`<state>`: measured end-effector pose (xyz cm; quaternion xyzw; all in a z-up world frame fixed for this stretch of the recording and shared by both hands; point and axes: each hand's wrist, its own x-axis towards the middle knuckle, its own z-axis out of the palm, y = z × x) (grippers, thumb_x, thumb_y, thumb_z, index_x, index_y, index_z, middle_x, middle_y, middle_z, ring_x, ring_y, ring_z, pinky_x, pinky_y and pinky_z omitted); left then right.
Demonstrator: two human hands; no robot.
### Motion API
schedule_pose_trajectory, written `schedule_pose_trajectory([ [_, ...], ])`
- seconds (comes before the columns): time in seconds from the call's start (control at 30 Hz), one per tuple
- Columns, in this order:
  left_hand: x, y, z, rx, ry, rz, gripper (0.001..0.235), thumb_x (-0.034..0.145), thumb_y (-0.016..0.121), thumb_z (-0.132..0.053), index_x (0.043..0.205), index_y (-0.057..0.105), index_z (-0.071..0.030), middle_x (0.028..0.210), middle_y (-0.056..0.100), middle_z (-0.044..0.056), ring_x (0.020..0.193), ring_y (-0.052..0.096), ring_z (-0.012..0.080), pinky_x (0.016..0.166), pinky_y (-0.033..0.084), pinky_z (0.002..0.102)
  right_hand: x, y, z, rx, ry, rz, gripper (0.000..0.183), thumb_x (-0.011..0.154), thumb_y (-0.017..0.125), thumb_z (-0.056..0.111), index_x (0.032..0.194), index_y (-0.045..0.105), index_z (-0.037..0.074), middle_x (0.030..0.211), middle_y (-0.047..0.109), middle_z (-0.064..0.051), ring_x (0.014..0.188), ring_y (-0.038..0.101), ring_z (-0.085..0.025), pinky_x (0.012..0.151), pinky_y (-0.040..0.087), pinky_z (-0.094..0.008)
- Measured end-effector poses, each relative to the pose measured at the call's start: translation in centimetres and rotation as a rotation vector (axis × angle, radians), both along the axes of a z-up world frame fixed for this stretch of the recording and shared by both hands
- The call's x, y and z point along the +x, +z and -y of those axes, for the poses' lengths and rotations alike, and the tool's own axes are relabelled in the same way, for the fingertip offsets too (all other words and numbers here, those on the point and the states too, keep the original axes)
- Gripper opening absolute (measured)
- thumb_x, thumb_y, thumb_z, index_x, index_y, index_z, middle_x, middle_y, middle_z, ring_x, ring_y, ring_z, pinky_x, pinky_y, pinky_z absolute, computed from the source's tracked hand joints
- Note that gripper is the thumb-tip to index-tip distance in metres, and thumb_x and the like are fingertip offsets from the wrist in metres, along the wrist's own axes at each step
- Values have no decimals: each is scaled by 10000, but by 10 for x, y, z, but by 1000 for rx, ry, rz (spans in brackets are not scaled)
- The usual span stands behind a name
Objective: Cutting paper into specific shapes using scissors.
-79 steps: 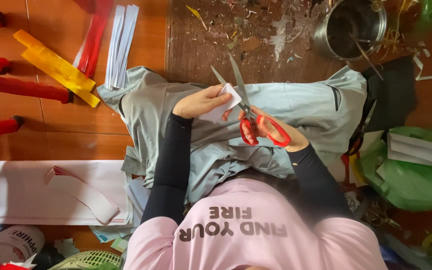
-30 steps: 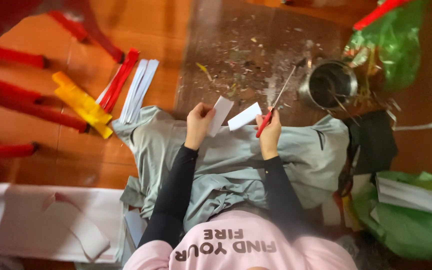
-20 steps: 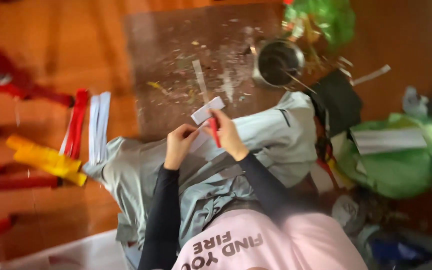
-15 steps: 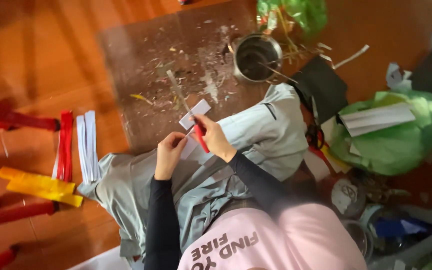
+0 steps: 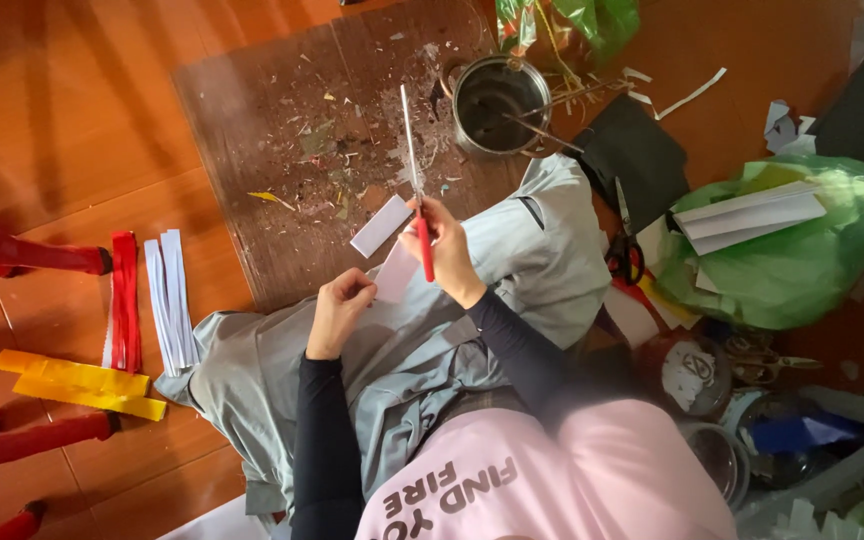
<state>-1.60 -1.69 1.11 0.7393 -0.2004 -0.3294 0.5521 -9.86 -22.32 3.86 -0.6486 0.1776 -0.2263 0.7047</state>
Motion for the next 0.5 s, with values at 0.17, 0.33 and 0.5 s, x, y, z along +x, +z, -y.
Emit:
schedule_pose_trajectory([
  [0.17, 1, -1, 3, -56, -9, -66, 78, 893, 663, -48, 850, 656, 16, 732, 638, -30, 698, 593, 29, 634, 479, 206, -4, 4, 10, -84, -23, -25, 453, 897, 735, -2, 1322, 580, 38, 881, 593, 31, 807, 593, -51, 737, 506, -210],
  [0.33, 3, -3, -4, -51, 25, -59, 73, 922, 685, -55, 899, 697, 14, 795, 662, 10, 751, 600, 59, 685, 483, 220, -2, 12, 13, -123, -11, -54, 456, 920, 723, 5, 1351, 577, 39, 888, 596, 23, 807, 591, -53, 731, 510, -218],
  [0.5, 2, 44, 10, -102, -35, 466, 318, 804, 779, -99, 1109, 728, -25, 996, 682, 96, 812, 647, 214, 720, 519, 294, -2, 29, 0, -476, 107, -41, 424, 934, 727, 25, 1328, 572, 39, 989, 682, -98, 840, 663, -156, 781, 556, -289],
])
